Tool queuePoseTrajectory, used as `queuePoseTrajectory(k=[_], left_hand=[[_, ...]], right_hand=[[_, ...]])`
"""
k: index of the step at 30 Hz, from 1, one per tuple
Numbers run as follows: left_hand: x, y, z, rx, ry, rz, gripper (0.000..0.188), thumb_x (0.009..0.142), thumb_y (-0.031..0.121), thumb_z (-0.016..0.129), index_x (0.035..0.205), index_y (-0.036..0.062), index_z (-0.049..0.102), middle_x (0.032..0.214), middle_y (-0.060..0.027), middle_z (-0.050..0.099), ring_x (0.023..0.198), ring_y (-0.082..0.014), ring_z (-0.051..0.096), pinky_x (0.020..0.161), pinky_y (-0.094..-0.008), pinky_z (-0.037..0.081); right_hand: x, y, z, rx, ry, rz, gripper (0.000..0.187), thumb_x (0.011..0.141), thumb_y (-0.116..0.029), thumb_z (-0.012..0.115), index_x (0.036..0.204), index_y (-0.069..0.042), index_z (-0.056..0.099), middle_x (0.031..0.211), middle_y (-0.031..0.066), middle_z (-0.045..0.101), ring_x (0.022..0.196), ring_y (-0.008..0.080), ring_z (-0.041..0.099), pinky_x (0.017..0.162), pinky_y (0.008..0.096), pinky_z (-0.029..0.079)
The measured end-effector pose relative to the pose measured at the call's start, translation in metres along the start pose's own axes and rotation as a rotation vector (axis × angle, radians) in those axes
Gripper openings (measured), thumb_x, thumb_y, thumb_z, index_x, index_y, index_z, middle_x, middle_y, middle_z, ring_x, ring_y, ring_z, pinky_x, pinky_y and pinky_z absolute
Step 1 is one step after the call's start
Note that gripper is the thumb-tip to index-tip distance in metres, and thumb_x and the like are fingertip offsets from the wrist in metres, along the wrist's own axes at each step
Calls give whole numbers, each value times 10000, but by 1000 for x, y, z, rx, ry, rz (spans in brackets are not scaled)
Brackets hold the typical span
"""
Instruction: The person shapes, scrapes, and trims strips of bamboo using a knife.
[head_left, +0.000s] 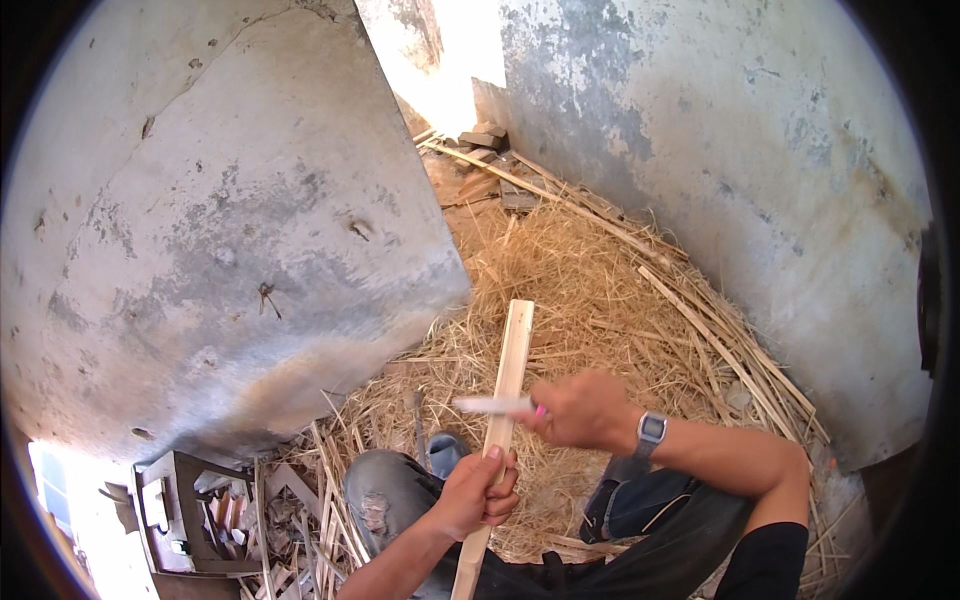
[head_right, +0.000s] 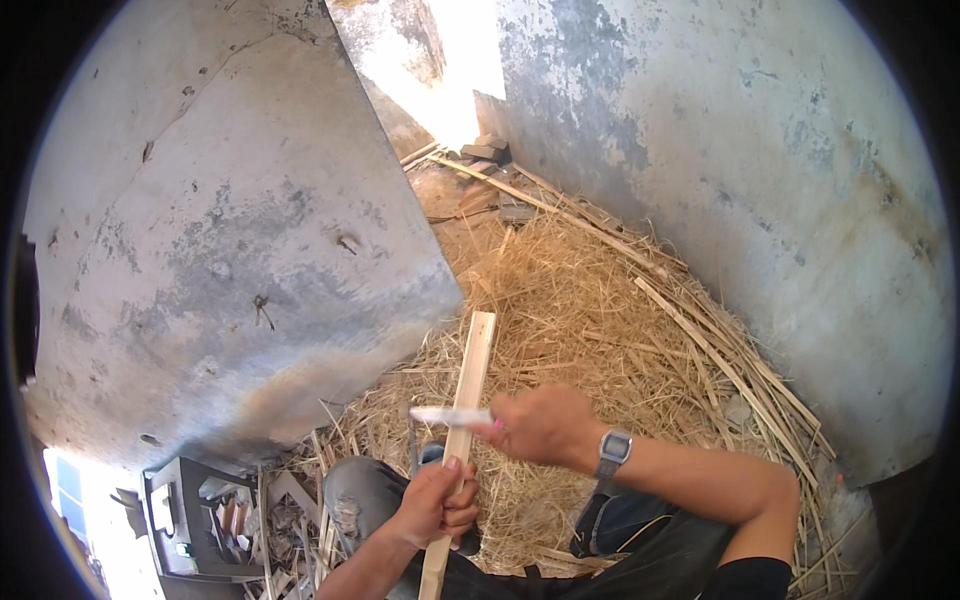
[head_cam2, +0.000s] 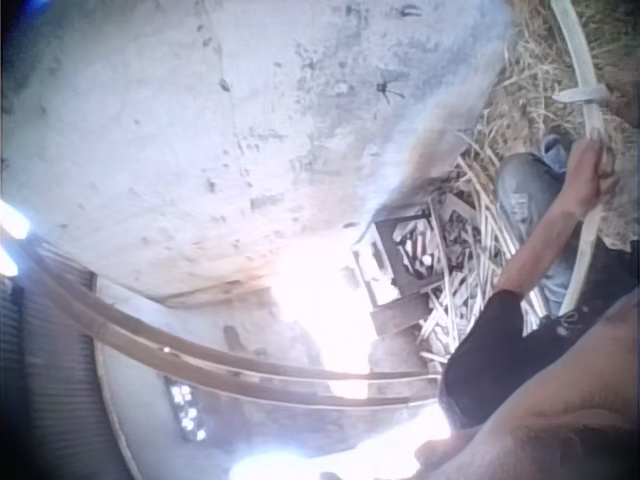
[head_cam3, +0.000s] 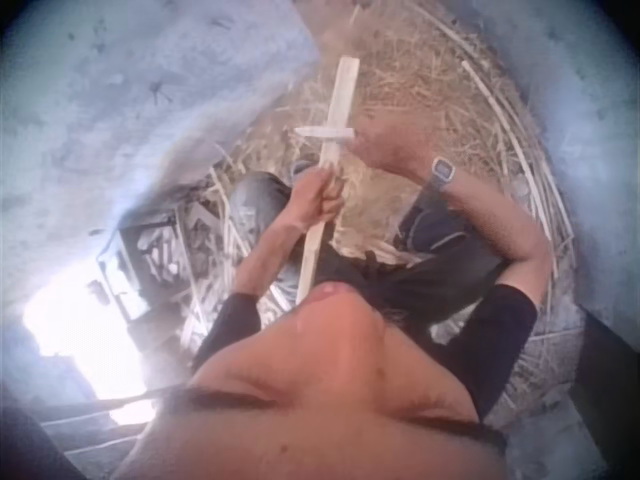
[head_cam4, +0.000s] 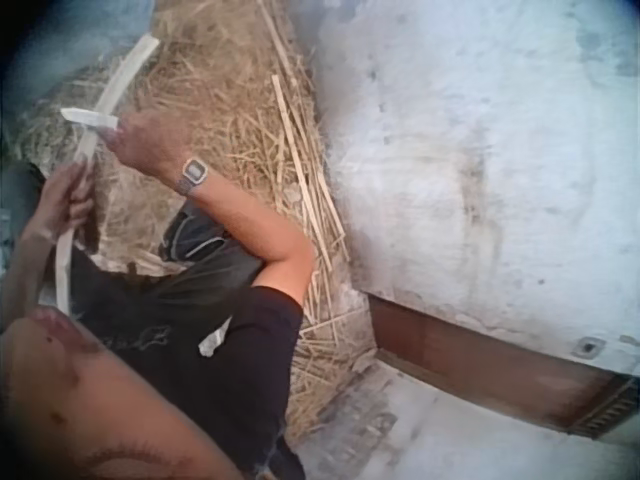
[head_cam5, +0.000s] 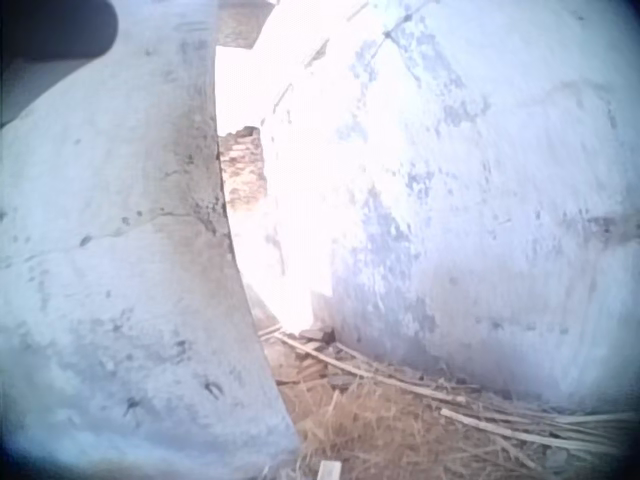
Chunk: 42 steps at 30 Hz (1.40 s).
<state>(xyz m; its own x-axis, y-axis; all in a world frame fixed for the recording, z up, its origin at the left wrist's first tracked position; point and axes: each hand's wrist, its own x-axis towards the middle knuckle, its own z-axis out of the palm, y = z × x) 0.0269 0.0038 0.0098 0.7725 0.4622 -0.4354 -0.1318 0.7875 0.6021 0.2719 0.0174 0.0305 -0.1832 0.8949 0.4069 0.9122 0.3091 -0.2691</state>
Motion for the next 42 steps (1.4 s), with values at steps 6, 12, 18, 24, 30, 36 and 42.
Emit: queuePoseTrajectory(k=[6,12,18,24,30,36,42], left_hand=[[-1,1,0,51,35,6,330,1126,416,354,1074,123,495,655,34,282,476,-74,251,412,-243,227],[-7,-2,-3,57,57,19,334,1127,415,349,1062,120,492,648,38,273,479,-71,250,414,-239,224],[-7,3,-3,-21,-6,-40,335,1124,424,358,1056,123,491,644,39,276,475,-72,238,410,-241,216],[-7,3,-2,-47,-9,-58,339,1119,438,364,1055,129,486,641,38,276,468,-71,230,407,-245,211],[-2,5,2,-64,-31,-54,338,1114,442,383,1048,127,488,642,39,279,464,-68,229,405,-245,210],[-2,3,0,-90,-32,-68,344,1113,436,394,1050,112,492,635,42,278,463,-63,232,407,-243,213],[-5,4,-4,-65,-72,-9,378,1103,469,404,1025,108,485,624,37,286,458,-66,252,393,-237,222]], right_hand=[[13,27,7,-10,42,79,512,978,-548,590,677,-134,576,486,109,539,420,300,587,398,430,428],[16,33,8,-4,12,7,535,985,-557,564,675,-121,576,480,112,536,419,304,583,388,436,432],[1,13,16,27,39,-81,509,995,-523,578,673,-129,548,489,105,526,429,297,581,413,426,443],[16,31,15,0,143,-66,532,989,-554,573,669,-129,547,507,98,548,421,284,580,401,407,436],[27,57,13,-30,226,27,548,980,-592,555,657,-149,543,493,80,553,397,267,569,371,415,424],[28,79,16,-44,170,95,577,1020,-544,515,654,-100,559,490,108,537,428,294,571,396,421,422],[19,53,-11,28,186,174,537,1018,-517,540,701,-89,602,499,115,553,428,311,577,404,429,426]])
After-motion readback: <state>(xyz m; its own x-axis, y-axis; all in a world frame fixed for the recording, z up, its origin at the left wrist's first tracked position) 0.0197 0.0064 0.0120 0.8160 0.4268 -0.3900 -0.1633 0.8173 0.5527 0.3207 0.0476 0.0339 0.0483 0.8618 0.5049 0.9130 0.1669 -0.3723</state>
